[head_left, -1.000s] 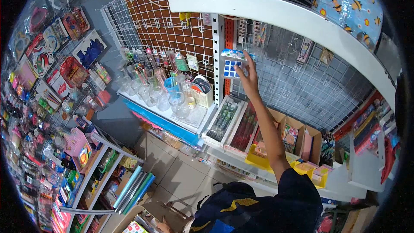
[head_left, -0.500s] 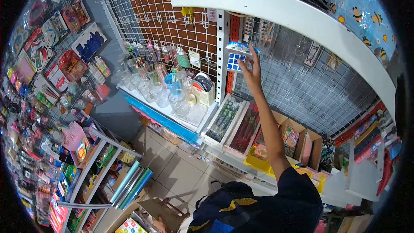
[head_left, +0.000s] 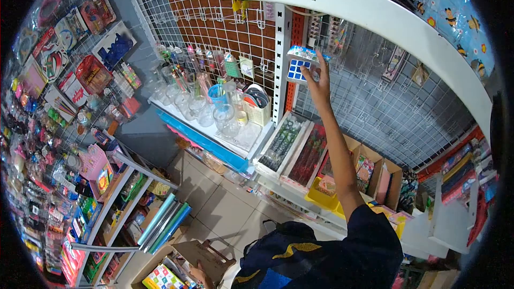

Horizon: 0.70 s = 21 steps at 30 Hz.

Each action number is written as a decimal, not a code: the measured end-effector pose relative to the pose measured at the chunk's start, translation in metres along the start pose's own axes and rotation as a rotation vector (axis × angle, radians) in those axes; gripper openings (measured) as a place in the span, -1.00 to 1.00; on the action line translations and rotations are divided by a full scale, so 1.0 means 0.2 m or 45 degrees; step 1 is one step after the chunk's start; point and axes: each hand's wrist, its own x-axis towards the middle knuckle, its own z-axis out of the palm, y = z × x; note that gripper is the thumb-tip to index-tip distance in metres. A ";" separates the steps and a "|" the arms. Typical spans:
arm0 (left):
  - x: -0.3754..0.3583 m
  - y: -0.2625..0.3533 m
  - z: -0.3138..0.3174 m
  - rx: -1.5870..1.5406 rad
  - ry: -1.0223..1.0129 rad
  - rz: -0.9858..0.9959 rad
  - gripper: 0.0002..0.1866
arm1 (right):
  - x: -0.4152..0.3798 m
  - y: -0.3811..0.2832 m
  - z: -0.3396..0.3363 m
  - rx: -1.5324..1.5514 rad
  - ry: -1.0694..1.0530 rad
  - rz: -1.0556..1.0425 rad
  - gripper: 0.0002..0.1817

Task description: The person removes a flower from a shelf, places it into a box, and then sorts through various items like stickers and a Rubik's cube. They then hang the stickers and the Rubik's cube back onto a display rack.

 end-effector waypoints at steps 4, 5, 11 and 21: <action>0.01 -0.05 0.03 -0.060 -0.022 -0.016 -0.46 | 0.00 0.01 0.01 -0.017 0.015 -0.041 -0.31; 0.01 -0.02 0.02 -0.129 -0.038 -0.049 -0.46 | 0.01 0.04 0.01 -0.028 0.026 -0.040 -0.31; 0.01 -0.01 0.01 -0.007 -0.005 0.000 -0.40 | 0.02 0.10 0.01 -0.060 0.050 0.212 -0.27; 0.00 0.04 -0.03 -0.084 -0.050 -0.043 -0.42 | 0.17 0.47 0.02 -0.003 0.150 0.371 -0.28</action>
